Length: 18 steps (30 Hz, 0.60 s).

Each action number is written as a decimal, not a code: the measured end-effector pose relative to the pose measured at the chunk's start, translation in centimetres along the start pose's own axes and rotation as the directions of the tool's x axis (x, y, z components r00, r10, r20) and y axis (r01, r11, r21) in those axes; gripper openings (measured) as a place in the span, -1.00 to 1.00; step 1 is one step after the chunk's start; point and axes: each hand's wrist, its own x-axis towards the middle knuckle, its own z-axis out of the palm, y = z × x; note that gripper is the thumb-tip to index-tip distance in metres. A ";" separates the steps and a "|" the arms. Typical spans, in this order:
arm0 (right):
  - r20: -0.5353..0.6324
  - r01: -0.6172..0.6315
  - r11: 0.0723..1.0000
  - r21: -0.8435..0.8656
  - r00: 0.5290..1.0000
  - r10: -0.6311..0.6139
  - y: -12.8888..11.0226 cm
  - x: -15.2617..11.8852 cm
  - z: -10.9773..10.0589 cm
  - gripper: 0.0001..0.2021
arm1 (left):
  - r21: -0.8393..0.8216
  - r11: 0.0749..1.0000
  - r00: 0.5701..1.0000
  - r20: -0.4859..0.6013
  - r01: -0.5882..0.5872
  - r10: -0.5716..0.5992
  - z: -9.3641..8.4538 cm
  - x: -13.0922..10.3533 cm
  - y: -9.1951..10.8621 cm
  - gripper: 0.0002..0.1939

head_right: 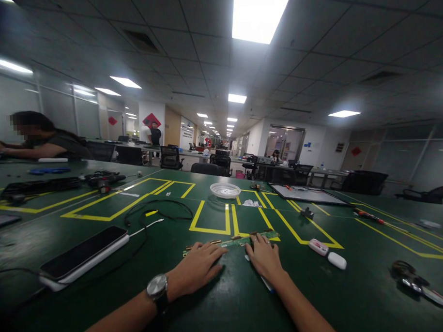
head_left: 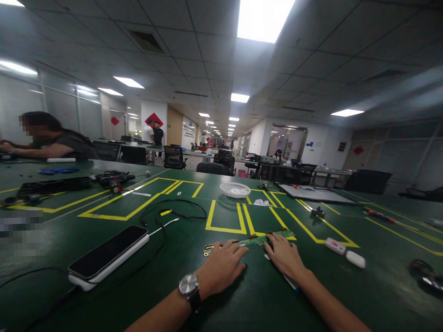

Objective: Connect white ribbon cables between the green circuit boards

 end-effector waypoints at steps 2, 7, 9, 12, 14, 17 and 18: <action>0.053 -0.001 1.000 -0.006 0.999 0.001 0.1 -0.1 0.2 -0.41 | 0.002 1.000 1.000 0.004 0.004 -0.004 0.0 0.0 -0.1 -0.61; 0.142 0.039 0.998 0.041 0.989 -0.044 1.1 -0.1 0.7 -0.28 | 0.001 1.000 1.000 0.012 0.008 -0.008 -0.2 -0.1 -0.1 -0.61; 0.138 0.051 0.995 0.082 0.988 -0.062 1.7 0.1 0.7 -0.28 | 0.001 1.000 1.000 0.012 0.010 -0.010 -0.2 -0.1 -0.1 -0.61; 0.117 0.042 0.986 0.160 0.991 -0.061 2.6 0.4 0.2 -0.33 | 0.003 1.000 1.000 0.012 0.002 -0.002 -0.1 -0.1 -0.1 -0.62; 0.094 0.063 0.976 0.208 0.992 -0.084 3.0 0.6 -0.2 -0.35 | 0.008 1.000 1.000 0.003 -0.007 0.007 -0.1 0.0 -0.2 -0.63; 0.040 0.115 0.964 0.242 0.991 -0.128 3.6 0.8 -0.4 -0.35 | 0.035 0.999 0.999 -0.031 -0.009 0.010 -0.5 0.0 -0.1 -0.67; 0.027 0.122 0.965 0.234 0.991 -0.132 3.9 1.0 -0.1 -0.35 | 0.052 0.999 0.999 -0.048 -0.010 0.012 -0.8 0.0 0.0 -0.68</action>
